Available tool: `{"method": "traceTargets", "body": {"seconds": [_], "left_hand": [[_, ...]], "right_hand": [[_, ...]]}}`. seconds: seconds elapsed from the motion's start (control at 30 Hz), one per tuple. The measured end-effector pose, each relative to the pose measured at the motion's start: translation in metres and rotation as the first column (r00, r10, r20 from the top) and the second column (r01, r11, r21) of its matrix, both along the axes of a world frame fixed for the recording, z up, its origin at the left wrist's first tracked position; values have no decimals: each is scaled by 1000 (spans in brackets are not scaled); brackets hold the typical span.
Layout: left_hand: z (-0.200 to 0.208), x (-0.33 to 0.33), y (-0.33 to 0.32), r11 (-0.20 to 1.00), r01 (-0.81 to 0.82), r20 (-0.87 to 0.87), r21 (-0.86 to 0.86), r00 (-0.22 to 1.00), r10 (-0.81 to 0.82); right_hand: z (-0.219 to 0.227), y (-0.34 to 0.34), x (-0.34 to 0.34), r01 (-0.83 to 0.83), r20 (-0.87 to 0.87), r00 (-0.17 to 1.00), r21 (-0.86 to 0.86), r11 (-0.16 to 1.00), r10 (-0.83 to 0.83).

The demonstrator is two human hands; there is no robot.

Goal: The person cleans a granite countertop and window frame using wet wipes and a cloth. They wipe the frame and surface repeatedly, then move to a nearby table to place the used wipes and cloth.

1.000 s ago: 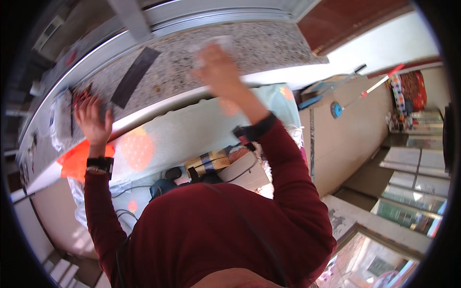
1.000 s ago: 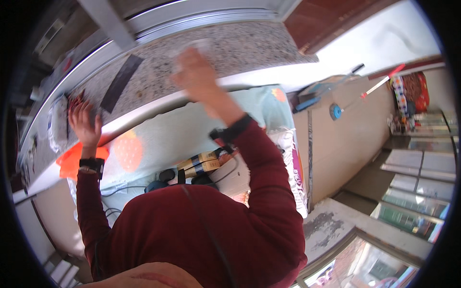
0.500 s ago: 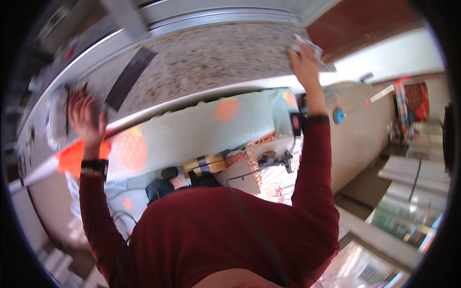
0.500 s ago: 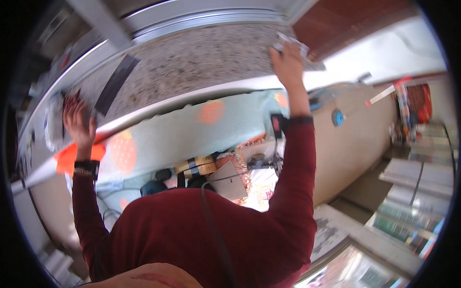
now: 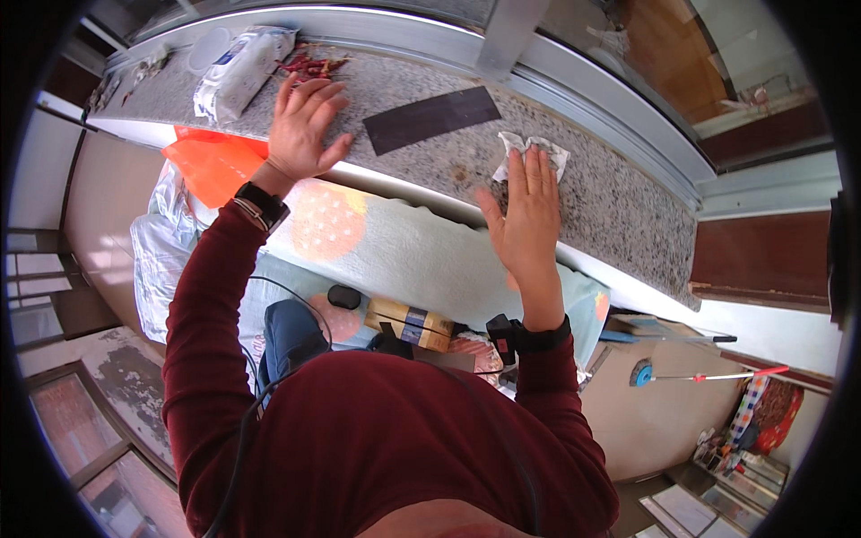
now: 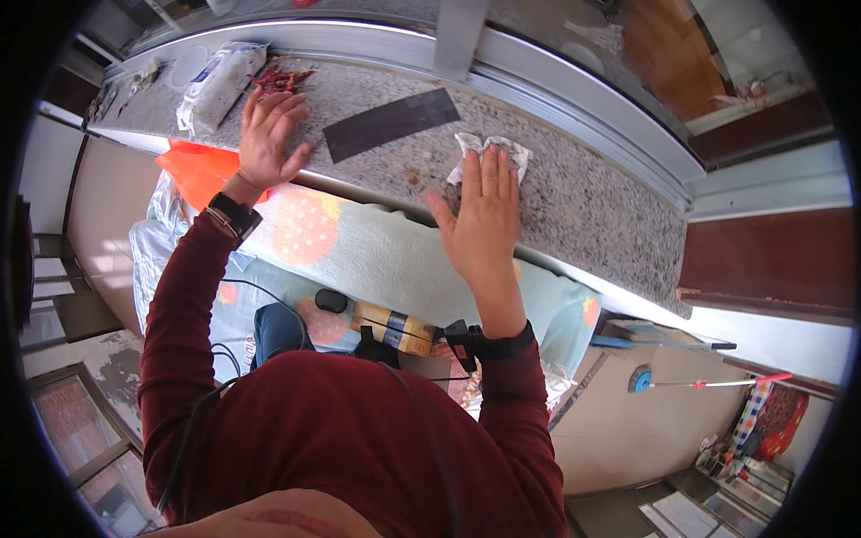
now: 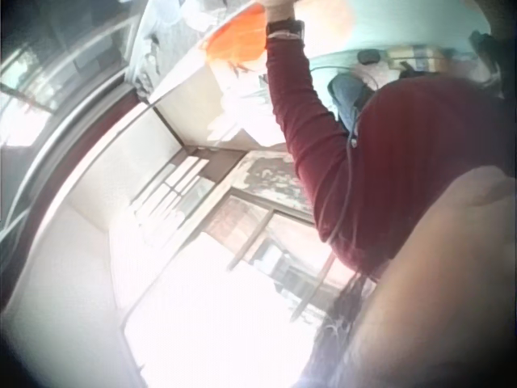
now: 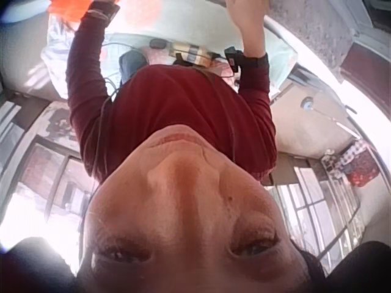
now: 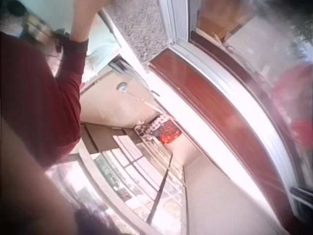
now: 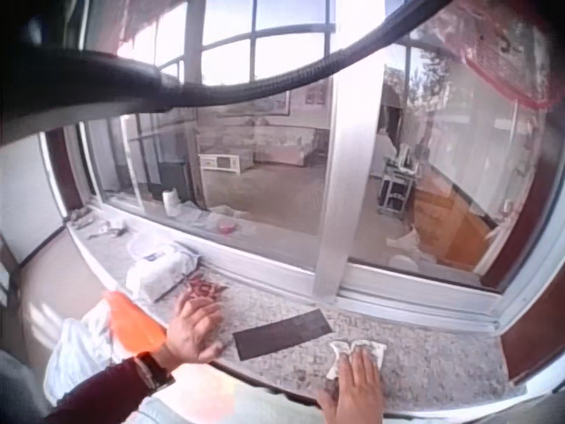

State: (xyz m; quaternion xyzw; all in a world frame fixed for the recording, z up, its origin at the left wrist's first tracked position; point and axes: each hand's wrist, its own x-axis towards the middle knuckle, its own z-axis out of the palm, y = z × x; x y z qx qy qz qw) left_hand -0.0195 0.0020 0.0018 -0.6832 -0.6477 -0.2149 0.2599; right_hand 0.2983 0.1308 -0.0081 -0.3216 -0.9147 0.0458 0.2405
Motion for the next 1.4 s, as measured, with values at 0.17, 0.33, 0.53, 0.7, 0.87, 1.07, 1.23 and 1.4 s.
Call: {"method": "traceTargets", "body": {"seconds": [0.17, 0.33, 0.53, 0.7, 0.87, 1.07, 1.23, 1.4], "left_hand": [[-1, -3, -3, 999, 46, -10, 6, 999, -46], [-4, -8, -8, 983, 182, -11, -1, 983, -182], [-4, -14, -10, 940, 337, 59, -47, 941, -334], [-4, -18, -8, 920, 392, 116, -17, 915, -387], [-6, -22, -6, 908, 418, 183, -26, 895, -407], [-10, -26, -4, 898, 440, 190, -20, 883, -429], [-13, -25, 0, 886, 464, 199, 4, 868, -455], [-13, -25, 2, 874, 484, 219, 48, 848, -482]], "right_hand": [[2, 3, -24, 74, -17, 997, -75, 994, -76], [9, -25, -65, -62, -193, 981, -165, 984, 29], [21, -49, -121, -329, -16, 944, -160, 931, 330], [21, -42, -132, -208, 23, 977, -111, 972, 212], [5, -15, -135, 31, 85, 996, 54, 998, -35], [1, 33, -105, 415, 153, 884, 177, 893, -441], [-9, -39, -115, 439, 22, 898, 31, 898, -440], [-10, -114, -158, 252, -7, 968, 21, 967, -252]]}}
